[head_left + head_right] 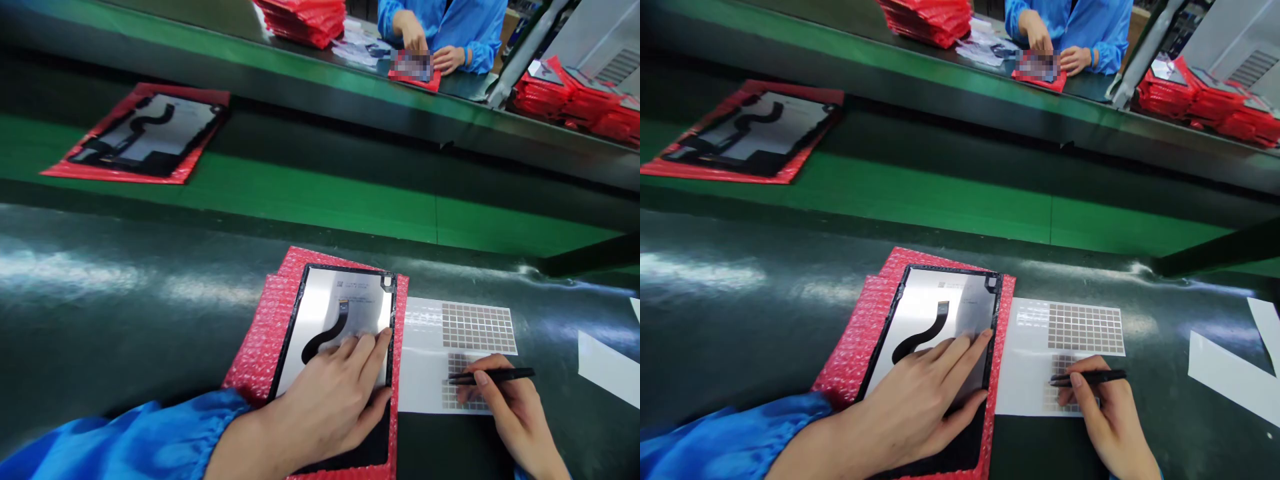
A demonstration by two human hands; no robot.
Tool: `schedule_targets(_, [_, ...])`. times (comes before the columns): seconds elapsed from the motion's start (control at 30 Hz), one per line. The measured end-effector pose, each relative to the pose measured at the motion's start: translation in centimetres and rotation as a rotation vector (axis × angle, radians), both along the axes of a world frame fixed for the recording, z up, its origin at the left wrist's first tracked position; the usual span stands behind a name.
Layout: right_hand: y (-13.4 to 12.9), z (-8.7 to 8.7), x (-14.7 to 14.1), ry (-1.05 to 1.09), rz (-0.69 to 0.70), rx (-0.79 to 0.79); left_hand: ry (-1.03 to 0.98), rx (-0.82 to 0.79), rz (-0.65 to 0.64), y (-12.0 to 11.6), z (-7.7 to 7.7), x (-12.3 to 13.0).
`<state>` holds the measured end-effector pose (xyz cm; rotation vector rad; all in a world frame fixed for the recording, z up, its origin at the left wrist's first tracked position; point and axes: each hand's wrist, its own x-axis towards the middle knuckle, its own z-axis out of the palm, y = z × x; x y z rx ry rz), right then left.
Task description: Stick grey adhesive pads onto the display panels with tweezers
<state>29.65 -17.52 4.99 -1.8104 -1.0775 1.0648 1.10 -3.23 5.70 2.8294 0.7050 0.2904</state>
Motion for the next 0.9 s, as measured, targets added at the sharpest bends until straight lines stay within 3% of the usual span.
schedule_targets(0.23, [0.2,0.1,0.3,-0.035,0.076,0.005,0.046,0.030,-0.008,0.1,0.5,0.2])
schedule_targets(0.4, [0.1,0.2,0.6,-0.068,0.100,-0.025,0.122,-0.046,-0.025,0.2,0.6,0.3])
schedule_targets(0.63, [0.5,0.6,0.2,-0.023,0.065,-0.036,0.241,-0.133,-0.069,0.7,1.2,0.3])
schedule_targets(0.9, [1.6,1.1,0.3,0.211,-0.047,-0.049,0.113,-0.199,-0.117,1.4,2.2,-0.6])
